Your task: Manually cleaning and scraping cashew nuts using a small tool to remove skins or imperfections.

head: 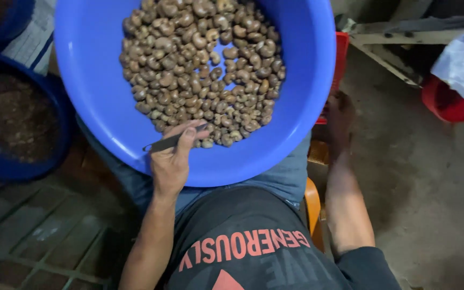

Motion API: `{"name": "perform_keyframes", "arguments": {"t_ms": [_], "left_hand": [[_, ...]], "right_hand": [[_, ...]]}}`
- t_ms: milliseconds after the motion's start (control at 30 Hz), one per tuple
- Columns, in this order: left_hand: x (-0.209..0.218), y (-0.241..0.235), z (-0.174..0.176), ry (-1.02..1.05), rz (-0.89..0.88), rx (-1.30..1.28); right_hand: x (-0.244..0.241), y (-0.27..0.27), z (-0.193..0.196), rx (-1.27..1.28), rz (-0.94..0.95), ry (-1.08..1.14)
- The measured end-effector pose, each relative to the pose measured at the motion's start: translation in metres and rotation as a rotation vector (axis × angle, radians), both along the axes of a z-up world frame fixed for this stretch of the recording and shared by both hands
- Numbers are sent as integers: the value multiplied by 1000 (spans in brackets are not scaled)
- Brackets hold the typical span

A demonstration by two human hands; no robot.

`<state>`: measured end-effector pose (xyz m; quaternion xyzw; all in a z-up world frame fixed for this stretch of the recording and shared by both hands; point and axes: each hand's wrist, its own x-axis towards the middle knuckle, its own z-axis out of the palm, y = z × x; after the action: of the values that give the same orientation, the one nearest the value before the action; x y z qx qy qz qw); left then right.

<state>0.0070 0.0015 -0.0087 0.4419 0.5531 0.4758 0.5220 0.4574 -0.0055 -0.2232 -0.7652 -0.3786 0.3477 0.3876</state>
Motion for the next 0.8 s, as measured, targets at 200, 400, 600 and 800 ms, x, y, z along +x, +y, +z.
{"name": "perform_keyframes", "arguments": {"t_ms": [200,400,600,800], "left_hand": [[1,4,7,83,-33,-66],[-3,-3,-12,42,-14,63],[-2,-5,-17,70,22,154],[-2,-8,-12,84,34,155]], "right_hand": [[-64,43,140,460,38,-364],[-164,65,242,364,467,-217],[-245,89,173,354,1181,-678],[-265,88,108,29,1448,-1059]]}}
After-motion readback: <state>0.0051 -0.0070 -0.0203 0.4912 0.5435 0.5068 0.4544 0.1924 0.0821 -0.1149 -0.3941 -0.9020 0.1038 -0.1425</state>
